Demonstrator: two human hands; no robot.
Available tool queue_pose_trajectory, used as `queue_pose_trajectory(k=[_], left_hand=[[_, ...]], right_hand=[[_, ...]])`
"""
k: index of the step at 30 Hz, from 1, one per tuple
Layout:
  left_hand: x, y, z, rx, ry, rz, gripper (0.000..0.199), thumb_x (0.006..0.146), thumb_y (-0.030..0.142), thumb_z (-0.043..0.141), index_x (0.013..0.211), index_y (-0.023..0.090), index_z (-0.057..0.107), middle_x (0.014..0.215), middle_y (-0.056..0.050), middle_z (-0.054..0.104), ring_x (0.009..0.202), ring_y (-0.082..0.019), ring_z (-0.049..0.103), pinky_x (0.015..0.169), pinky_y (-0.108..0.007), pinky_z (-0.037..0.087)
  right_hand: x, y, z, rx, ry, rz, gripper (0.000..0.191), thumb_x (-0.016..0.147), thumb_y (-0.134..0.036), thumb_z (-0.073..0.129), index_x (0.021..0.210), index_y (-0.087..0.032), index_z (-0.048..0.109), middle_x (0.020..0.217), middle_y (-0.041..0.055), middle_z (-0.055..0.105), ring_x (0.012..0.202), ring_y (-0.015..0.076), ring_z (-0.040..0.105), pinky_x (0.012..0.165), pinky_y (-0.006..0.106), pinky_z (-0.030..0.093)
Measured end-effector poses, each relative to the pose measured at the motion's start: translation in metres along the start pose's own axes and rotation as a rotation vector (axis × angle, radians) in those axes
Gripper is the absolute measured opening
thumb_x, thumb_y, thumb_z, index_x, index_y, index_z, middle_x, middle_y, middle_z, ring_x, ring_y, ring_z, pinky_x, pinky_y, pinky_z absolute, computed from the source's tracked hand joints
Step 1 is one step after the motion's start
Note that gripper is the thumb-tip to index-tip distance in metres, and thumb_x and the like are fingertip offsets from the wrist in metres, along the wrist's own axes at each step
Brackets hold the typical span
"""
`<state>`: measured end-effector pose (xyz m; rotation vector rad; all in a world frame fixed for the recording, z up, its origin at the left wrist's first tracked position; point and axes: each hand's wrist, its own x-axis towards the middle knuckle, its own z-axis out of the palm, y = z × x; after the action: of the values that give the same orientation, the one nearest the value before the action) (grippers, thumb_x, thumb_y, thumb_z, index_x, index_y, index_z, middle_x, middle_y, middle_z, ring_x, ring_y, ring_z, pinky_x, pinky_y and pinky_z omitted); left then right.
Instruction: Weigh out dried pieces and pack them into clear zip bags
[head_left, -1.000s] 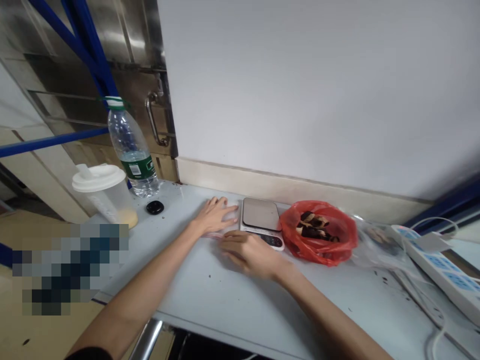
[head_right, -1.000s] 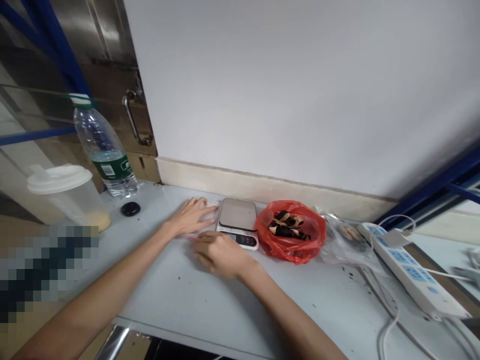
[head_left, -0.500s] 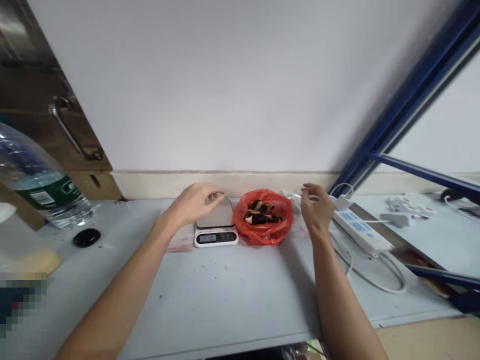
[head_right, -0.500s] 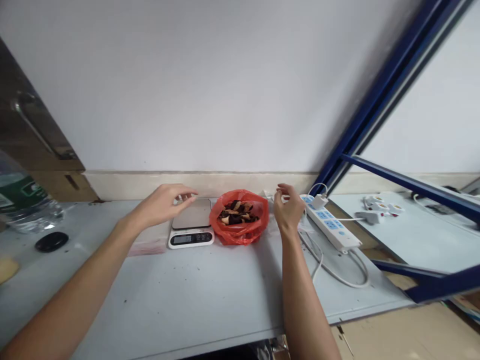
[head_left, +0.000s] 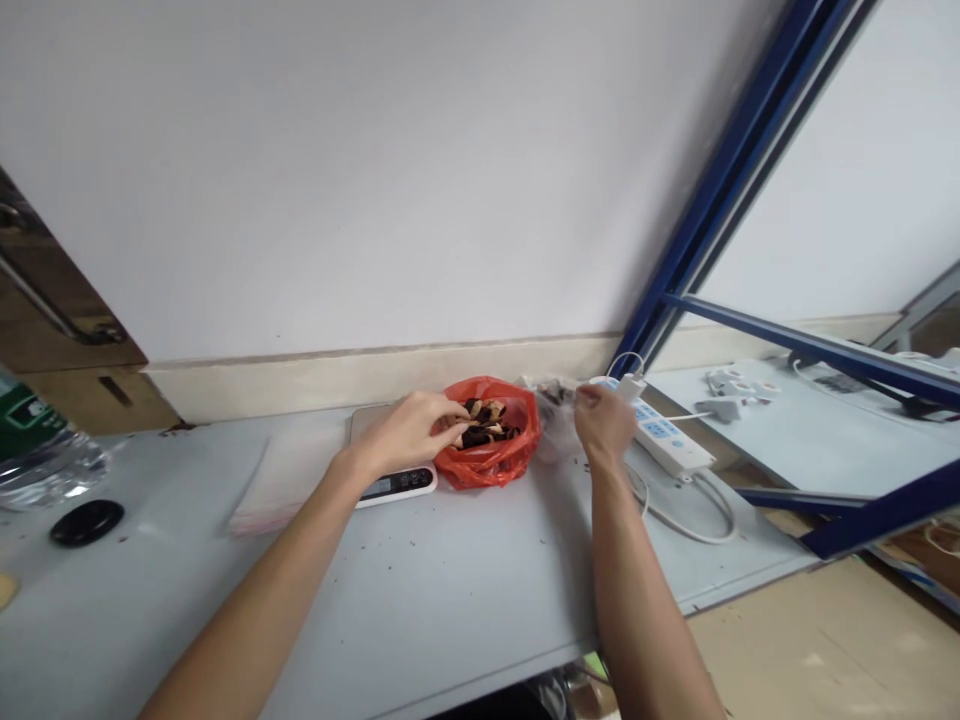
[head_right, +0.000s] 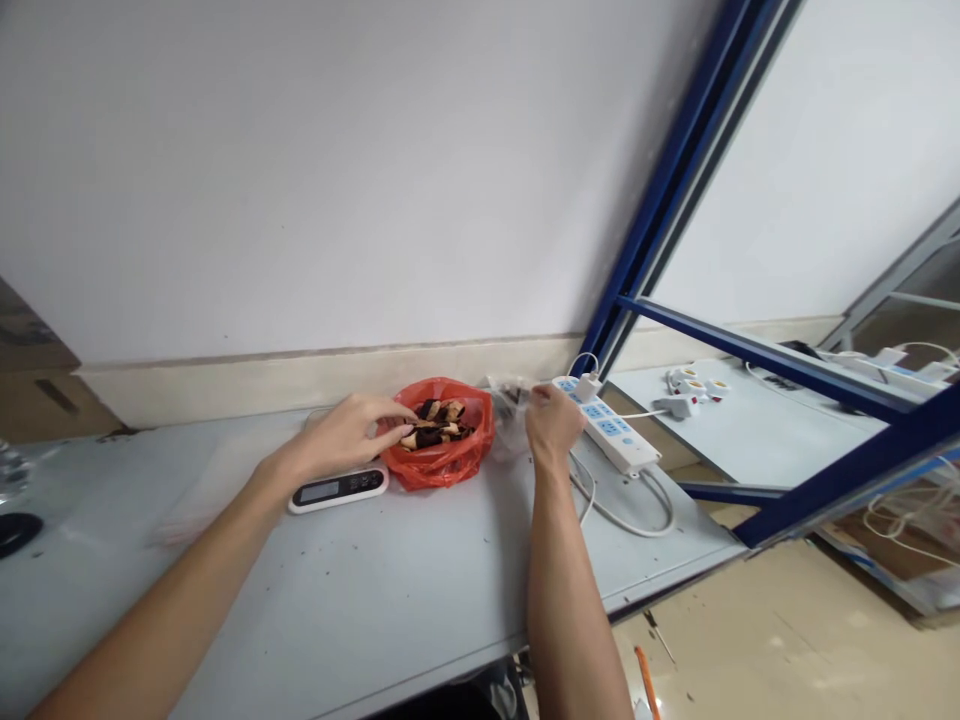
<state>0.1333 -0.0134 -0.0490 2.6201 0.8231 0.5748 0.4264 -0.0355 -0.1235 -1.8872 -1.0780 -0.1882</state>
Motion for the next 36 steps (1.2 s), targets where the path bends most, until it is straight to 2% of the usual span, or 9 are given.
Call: queue_pose_trajectory(k=[4,8,11,14,18,28,30,34,36], left_hand=[[0.0,-0.006,-0.004,-0.106,0.227,-0.023,0.035,0.092,0.038,0.056,0.119,0.021,0.072,0.114,-0.007,0.076,0.095,-0.023,0.07,0.087,-0.034,0.055],[-0.001,-0.008,-0.011,-0.282,0.421,-0.045,0.059,0.09,0.048,0.058,0.142,0.02,0.055,0.144,-0.012,0.059,0.123,-0.025,0.06,0.097,-0.036,0.053],[-0.003,-0.007,-0.017,-0.43,0.297,-0.051,0.047,0.091,0.053,0.055,0.119,0.017,0.068,0.125,-0.012,0.07,0.111,-0.024,0.066,0.092,-0.034,0.054],[-0.005,-0.008,-0.022,-0.463,0.283,-0.117,0.046,0.088,0.061,0.058,0.087,0.017,0.069,0.088,-0.007,0.075,0.082,-0.022,0.07,0.075,-0.031,0.056],[-0.007,-0.018,-0.027,-0.3,0.549,-0.253,0.039,0.084,0.059,0.062,0.08,0.019,0.065,0.08,-0.005,0.074,0.076,-0.021,0.069,0.07,-0.029,0.053],[-0.011,-0.034,-0.027,0.014,0.659,-0.262,0.026,0.08,0.029,0.062,0.102,0.018,0.069,0.094,-0.007,0.072,0.086,-0.021,0.066,0.077,-0.031,0.053],[-0.011,-0.028,-0.025,-0.004,0.527,-0.204,0.023,0.081,0.031,0.061,0.096,0.018,0.071,0.09,-0.006,0.072,0.083,-0.021,0.066,0.076,-0.03,0.052],[-0.011,-0.011,-0.018,-0.195,-0.006,-0.128,0.027,0.085,0.04,0.06,0.083,0.018,0.075,0.076,-0.003,0.074,0.071,-0.018,0.064,0.065,-0.027,0.048],[-0.011,-0.005,-0.016,-0.227,-0.108,-0.115,0.026,0.086,0.036,0.058,0.085,0.017,0.077,0.077,-0.003,0.074,0.07,-0.017,0.063,0.063,-0.026,0.045]], right_hand=[[-0.011,-0.048,-0.006,0.614,-0.045,-0.068,0.027,0.076,-0.048,0.063,0.082,-0.022,0.07,0.08,0.006,0.075,0.077,0.024,0.069,0.072,0.036,0.053],[-0.035,-0.088,-0.009,1.046,-0.61,-0.042,0.036,0.065,-0.056,0.079,0.074,-0.023,0.066,0.067,-0.0004,0.07,0.06,0.0178,0.062,0.062,0.032,0.052],[-0.049,-0.103,-0.007,1.146,-0.883,0.029,0.038,0.06,-0.055,0.085,0.071,-0.023,0.066,0.065,-0.0016,0.067,0.056,0.016,0.059,0.059,0.03,0.051],[-0.052,-0.105,-0.003,1.187,-0.941,0.137,0.044,0.061,-0.063,0.083,0.077,-0.024,0.071,0.072,0.0007,0.071,0.061,0.0176,0.062,0.061,0.031,0.053],[-0.045,-0.098,-0.003,1.149,-1.051,0.204,0.068,0.056,-0.086,0.069,0.074,-0.021,0.072,0.069,0.0058,0.072,0.062,0.0202,0.065,0.06,0.033,0.055],[-0.045,-0.095,-0.004,0.975,-1.111,0.01,0.041,0.059,-0.053,0.089,0.062,-0.017,0.071,0.058,0.0,0.066,0.055,0.0115,0.059,0.059,0.026,0.051],[-0.047,-0.096,-0.001,0.958,-1.089,-0.002,0.042,0.059,-0.054,0.089,0.061,-0.016,0.07,0.058,-0.0004,0.065,0.053,0.0109,0.057,0.057,0.026,0.049],[-0.051,-0.101,0.002,0.962,-1.082,-0.022,0.045,0.06,-0.057,0.087,0.06,-0.016,0.068,0.057,-0.0005,0.065,0.051,0.0104,0.055,0.054,0.025,0.046],[-0.053,-0.103,0.002,0.981,-1.074,-0.03,0.045,0.061,-0.059,0.086,0.06,-0.017,0.068,0.057,-0.0003,0.065,0.05,0.0107,0.055,0.053,0.026,0.046]])
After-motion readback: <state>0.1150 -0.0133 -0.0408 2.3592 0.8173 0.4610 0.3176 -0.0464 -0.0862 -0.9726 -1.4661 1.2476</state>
